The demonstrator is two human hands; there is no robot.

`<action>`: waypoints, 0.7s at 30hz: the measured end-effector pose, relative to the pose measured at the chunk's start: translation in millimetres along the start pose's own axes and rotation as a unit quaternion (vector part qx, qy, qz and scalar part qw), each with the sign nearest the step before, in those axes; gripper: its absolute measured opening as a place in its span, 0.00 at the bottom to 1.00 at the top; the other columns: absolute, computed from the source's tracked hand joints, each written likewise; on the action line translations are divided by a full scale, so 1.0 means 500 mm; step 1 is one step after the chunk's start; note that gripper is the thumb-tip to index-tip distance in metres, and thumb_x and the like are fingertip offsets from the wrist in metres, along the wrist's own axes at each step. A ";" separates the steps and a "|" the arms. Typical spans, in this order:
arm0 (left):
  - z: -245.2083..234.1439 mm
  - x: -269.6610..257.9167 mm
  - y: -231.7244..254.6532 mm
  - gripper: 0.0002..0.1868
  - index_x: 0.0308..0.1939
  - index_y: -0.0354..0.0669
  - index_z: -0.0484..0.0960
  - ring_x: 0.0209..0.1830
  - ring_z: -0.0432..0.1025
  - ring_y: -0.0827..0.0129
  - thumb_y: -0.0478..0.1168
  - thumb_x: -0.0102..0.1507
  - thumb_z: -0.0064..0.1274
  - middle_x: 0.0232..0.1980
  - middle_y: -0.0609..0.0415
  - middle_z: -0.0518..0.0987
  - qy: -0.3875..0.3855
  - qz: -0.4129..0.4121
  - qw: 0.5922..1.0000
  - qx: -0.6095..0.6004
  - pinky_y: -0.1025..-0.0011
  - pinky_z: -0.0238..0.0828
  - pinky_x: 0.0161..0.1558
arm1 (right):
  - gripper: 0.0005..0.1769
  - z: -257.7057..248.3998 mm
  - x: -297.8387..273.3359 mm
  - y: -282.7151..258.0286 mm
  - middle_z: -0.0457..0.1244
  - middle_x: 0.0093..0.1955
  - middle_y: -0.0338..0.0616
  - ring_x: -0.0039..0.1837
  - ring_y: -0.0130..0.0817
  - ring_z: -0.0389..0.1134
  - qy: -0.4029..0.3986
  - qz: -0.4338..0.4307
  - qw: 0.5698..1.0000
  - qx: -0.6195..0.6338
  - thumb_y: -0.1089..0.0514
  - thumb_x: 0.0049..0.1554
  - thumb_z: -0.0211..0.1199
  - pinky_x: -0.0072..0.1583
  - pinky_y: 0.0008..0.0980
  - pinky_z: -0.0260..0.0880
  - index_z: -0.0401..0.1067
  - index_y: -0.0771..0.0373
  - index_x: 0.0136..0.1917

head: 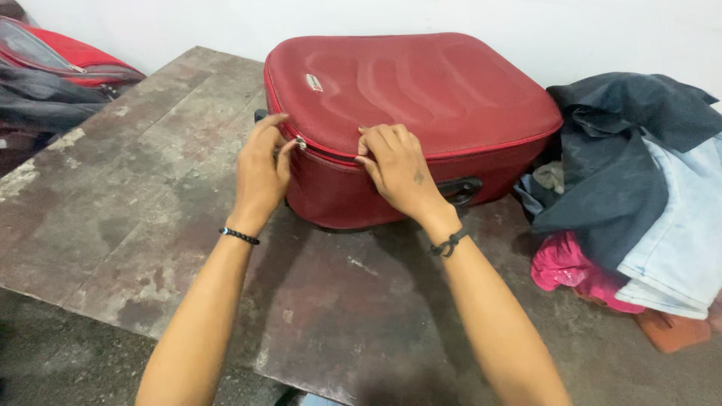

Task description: The person opens a red suitcase and begins folding clothes. They fold a dark shirt and place it inside the suitcase, then fold a pair of light blue jeans. The video ends while the jeans are being folded.

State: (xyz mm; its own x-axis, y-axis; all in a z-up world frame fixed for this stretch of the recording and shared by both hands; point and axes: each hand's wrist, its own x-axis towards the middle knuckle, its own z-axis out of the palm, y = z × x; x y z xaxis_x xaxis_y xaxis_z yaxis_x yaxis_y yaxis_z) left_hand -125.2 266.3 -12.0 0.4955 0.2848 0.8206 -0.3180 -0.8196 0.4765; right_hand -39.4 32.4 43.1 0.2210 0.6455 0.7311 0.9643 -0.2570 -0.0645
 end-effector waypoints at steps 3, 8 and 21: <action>-0.008 0.035 -0.061 0.07 0.45 0.30 0.76 0.46 0.75 0.42 0.30 0.66 0.57 0.53 0.40 0.81 0.005 -0.011 0.999 0.039 0.54 0.71 0.49 | 0.10 -0.007 -0.015 -0.011 0.66 0.60 0.45 0.62 0.47 0.62 -0.006 -0.007 1.000 0.002 0.59 0.59 0.66 0.64 0.45 0.61 0.67 0.61 0.51; 0.009 0.050 -0.125 0.04 0.43 0.32 0.76 0.42 0.75 0.44 0.30 0.67 0.56 0.44 0.38 0.81 0.023 -0.043 0.998 0.041 0.55 0.71 0.44 | 0.10 -0.014 -0.050 -0.025 0.65 0.62 0.46 0.63 0.47 0.62 -0.007 0.002 1.000 0.028 0.59 0.58 0.66 0.65 0.45 0.61 0.67 0.62 0.50; 0.006 0.058 -0.130 0.10 0.34 0.31 0.71 0.40 0.82 0.50 0.31 0.68 0.53 0.42 0.37 0.83 -0.024 -0.097 0.995 -0.025 0.58 0.75 0.37 | 0.16 0.055 -0.070 -0.028 0.69 0.59 0.47 0.57 0.50 0.66 0.170 -0.004 0.984 -0.049 0.50 0.56 0.68 0.63 0.48 0.63 0.64 0.61 0.44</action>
State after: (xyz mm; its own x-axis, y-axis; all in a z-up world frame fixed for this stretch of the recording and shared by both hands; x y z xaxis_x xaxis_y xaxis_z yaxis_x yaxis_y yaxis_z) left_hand -87.7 326.3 -20.4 0.5896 0.4105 0.6957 -0.2515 -0.7252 0.6410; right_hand -56.3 33.4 -0.4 0.1361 0.3735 0.9176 0.9435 -0.3315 -0.0050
